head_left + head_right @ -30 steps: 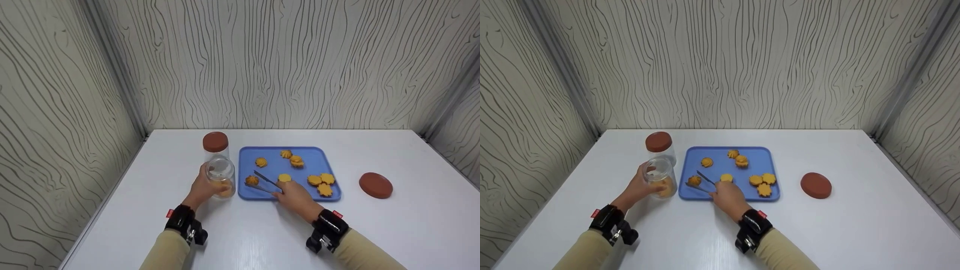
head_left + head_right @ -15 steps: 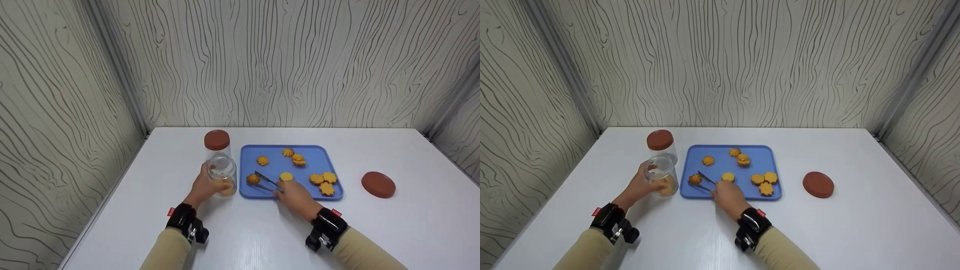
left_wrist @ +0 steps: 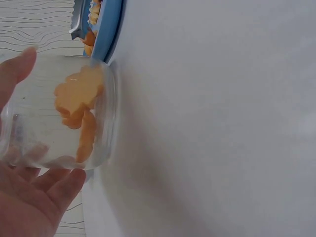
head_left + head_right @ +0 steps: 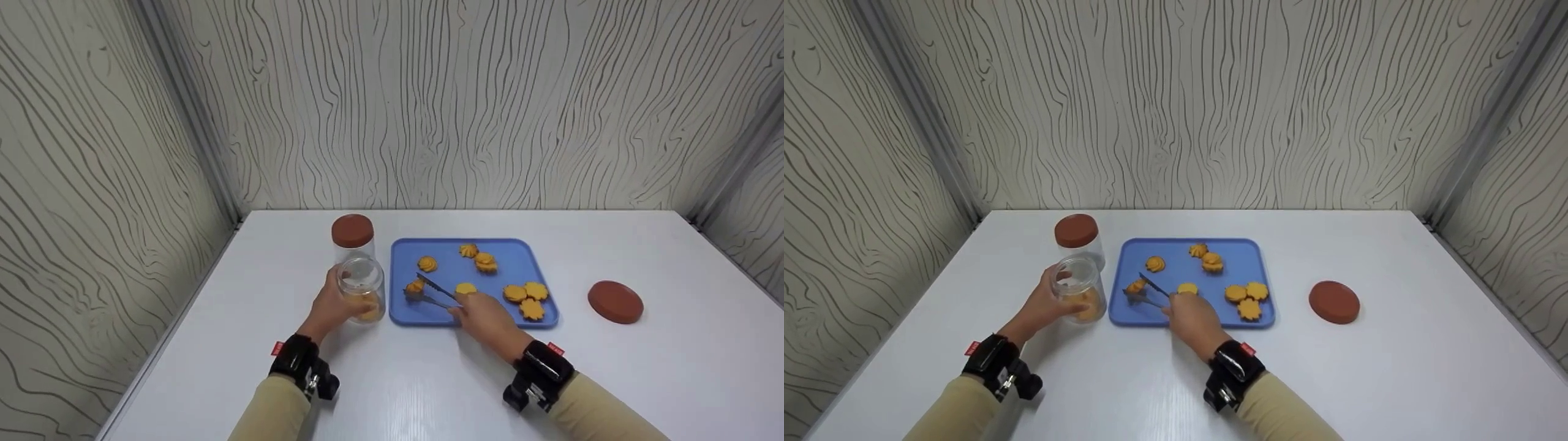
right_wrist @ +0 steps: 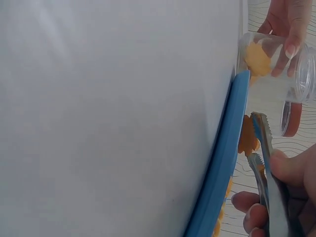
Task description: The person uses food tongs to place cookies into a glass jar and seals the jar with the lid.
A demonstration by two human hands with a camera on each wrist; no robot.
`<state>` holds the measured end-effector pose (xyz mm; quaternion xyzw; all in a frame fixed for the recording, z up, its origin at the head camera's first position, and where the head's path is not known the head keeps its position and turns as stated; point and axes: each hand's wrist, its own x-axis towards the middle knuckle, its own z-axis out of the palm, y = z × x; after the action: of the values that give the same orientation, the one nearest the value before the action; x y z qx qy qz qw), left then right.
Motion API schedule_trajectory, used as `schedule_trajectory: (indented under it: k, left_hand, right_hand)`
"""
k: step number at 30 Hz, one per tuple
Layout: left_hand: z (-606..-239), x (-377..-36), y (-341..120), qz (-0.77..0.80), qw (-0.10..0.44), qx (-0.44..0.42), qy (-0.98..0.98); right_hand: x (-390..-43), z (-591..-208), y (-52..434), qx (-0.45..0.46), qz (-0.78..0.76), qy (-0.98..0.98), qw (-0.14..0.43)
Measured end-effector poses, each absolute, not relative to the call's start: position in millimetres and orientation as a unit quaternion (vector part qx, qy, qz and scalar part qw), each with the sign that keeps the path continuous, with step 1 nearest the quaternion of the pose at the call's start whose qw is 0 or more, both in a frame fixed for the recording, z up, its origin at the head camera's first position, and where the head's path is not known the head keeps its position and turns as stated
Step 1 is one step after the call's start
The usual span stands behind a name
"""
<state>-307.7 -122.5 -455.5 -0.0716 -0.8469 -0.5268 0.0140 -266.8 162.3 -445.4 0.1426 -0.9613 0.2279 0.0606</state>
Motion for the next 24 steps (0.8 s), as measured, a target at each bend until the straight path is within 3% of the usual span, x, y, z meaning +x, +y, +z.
schedule_trajectory:
  k: [24]
  left_hand:
    - [-455.5,-306.2,-119.7,-0.531,0.014,-0.059,-0.845]
  right_hand:
    - [-258.8,-420.8,179.8,0.167,0.235,-0.951,0.111]
